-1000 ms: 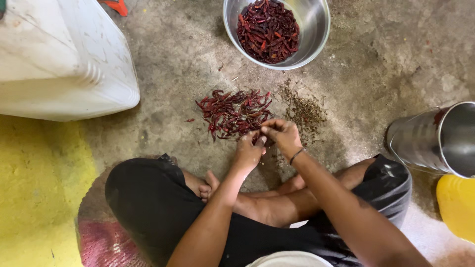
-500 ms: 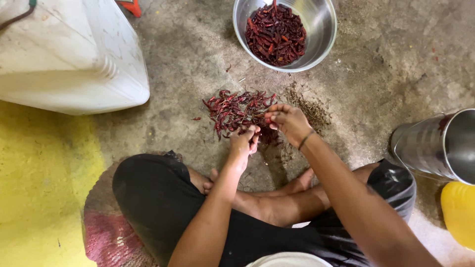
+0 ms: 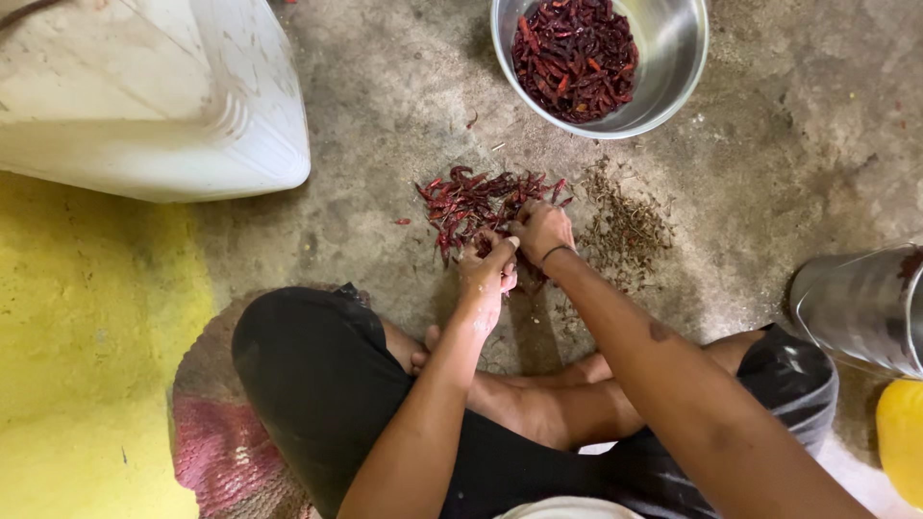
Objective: The person sits on the floor and manually removes the stems from dried red chilies. They pick up chilies from a pile on the floor, pull off the stems, and place the de-stemmed chilies into a metal bowl while discarding the stems onto a separate pile.
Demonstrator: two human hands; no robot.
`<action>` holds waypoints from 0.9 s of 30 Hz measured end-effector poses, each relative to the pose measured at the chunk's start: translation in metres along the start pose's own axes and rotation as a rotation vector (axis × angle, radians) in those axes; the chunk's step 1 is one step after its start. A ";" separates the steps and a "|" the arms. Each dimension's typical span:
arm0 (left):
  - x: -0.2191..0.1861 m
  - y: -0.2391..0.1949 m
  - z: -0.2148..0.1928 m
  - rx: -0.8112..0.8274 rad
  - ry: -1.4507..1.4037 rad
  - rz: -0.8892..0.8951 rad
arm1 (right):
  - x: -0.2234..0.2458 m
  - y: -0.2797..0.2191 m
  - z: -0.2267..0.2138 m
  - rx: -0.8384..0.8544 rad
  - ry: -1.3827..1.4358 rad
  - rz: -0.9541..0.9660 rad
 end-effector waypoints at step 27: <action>0.024 -0.010 0.002 0.026 0.589 0.242 | -0.050 -0.074 -0.006 -0.039 1.280 0.074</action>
Point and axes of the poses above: each hand's wrist, its own y-axis towards the middle knuckle, its own z-axis out of the palm, x = y × z, the point moved 2 cm from there along y, towards the middle knuckle
